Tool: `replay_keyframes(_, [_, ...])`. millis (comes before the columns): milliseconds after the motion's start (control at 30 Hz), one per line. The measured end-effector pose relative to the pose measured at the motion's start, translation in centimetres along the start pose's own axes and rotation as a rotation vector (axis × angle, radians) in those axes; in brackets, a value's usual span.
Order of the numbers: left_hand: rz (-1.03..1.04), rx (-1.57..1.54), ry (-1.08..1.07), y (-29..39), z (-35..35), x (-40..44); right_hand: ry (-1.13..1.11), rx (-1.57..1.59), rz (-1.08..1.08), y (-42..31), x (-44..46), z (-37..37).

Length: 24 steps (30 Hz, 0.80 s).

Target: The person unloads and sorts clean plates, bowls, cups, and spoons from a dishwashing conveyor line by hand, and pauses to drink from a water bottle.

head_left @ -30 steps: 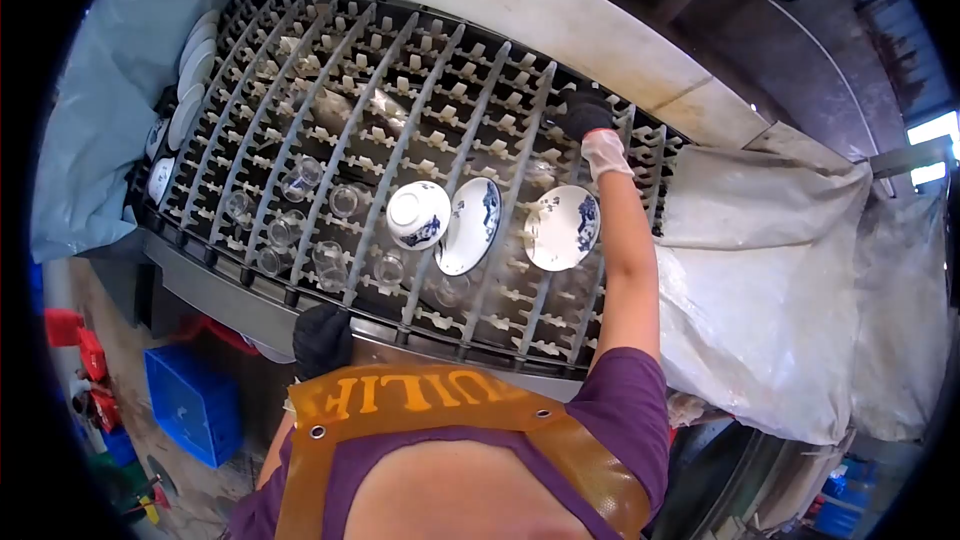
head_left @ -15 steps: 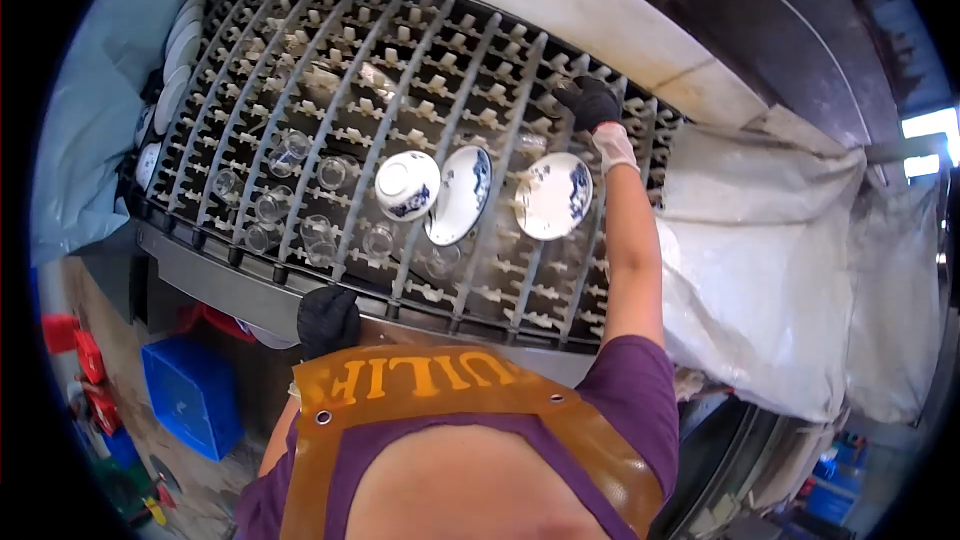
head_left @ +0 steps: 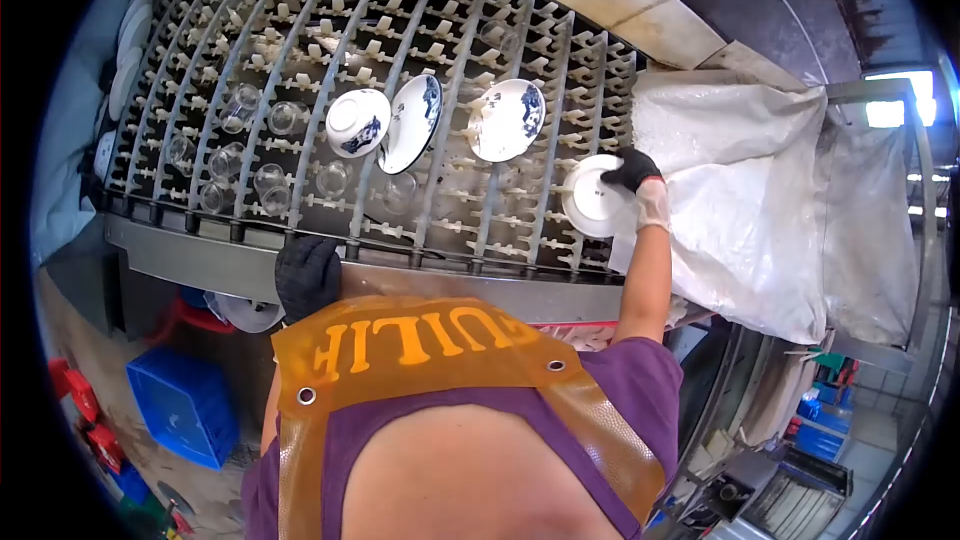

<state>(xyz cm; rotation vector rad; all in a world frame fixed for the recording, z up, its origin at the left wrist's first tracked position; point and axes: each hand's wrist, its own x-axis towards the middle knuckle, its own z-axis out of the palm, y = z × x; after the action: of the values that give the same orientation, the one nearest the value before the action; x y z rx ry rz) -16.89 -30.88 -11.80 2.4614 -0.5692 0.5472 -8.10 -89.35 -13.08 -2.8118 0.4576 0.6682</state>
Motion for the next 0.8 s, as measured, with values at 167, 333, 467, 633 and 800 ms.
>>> replay_keyframes(167, [-0.002, -0.093, -0.007, 1.4, -0.7, 1.0, 0.364, 0.011, -0.093, -8.1, -9.1, -2.8])
replay_keyframes(333, [0.016, -0.043, 0.005, 2.1, 0.1, 0.7, 0.529, -0.390, -0.326, -16.2, -13.1, -2.5])
replay_keyframes(467, [0.022, -0.022, 0.020, 2.5, 1.0, 0.0, 0.525, -0.352, -0.714, -16.6, -12.4, 2.7])
replay_keyframes(633, [0.036, -0.043, 0.010, 3.2, 1.0, 0.3, 0.921, 0.287, -0.710, -14.1, -8.9, 1.6])
replay_keyframes(800, [0.028, -0.045, -0.017, 3.2, 2.1, -0.3, 0.855, 0.425, -0.545, -12.0, -0.4, 0.2])
